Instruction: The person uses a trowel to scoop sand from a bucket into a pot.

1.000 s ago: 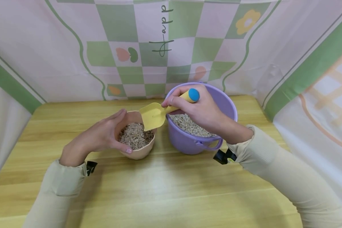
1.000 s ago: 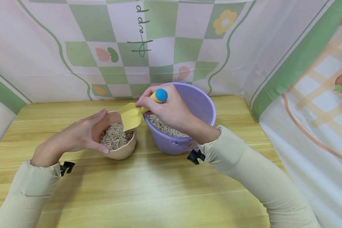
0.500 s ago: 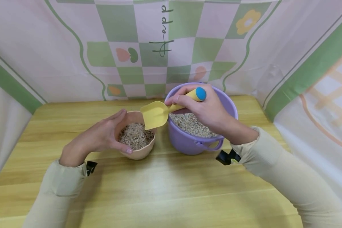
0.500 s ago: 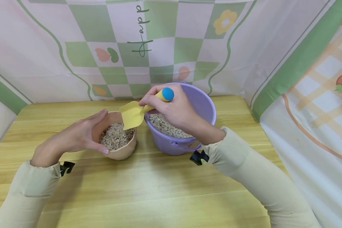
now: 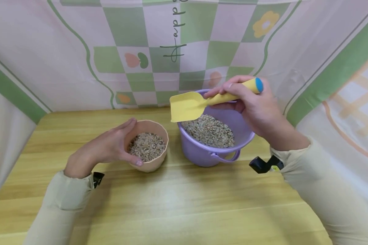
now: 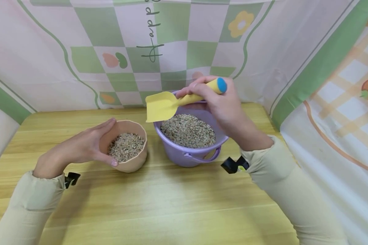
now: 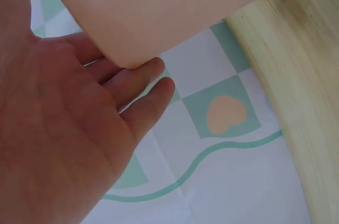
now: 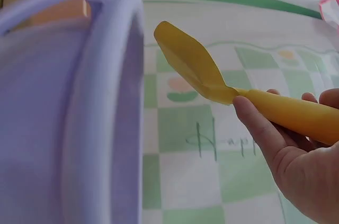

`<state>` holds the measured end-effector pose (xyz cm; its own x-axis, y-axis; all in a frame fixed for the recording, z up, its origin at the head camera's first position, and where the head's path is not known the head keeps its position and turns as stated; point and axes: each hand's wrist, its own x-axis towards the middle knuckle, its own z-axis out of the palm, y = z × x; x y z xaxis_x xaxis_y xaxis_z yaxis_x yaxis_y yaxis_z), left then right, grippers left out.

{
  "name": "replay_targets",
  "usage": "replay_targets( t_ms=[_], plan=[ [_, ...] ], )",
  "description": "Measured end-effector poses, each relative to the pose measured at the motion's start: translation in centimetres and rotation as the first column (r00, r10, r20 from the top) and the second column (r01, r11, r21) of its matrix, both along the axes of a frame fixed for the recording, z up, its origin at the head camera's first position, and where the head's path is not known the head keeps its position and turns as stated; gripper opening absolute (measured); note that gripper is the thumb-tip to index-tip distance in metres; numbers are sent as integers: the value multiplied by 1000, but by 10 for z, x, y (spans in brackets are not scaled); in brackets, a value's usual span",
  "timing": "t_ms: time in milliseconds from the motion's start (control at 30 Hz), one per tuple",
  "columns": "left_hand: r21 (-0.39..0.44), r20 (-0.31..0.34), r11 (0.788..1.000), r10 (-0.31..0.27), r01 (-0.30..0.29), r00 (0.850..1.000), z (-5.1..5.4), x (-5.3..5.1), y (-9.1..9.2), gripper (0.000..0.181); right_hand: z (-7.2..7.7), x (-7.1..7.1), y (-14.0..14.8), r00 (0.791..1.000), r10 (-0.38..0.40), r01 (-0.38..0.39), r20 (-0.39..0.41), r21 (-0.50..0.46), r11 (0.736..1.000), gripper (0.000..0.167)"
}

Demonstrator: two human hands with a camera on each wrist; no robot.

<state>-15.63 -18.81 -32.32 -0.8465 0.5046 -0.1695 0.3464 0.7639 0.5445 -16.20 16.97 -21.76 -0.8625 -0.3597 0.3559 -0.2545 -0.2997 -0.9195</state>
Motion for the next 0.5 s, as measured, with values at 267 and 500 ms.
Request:
replay_targets(
  t_ms=[267,500],
  plan=[
    [4,0,1000,-4,4,1000,3,-4,4,131,2,-1,25,1000,13,-12,9,-91,996,19],
    [9,-100,998,-54,55,994,13,-11,23,113,-5,-2,39,999,-27,25,-28,-64,998,19]
  ],
)
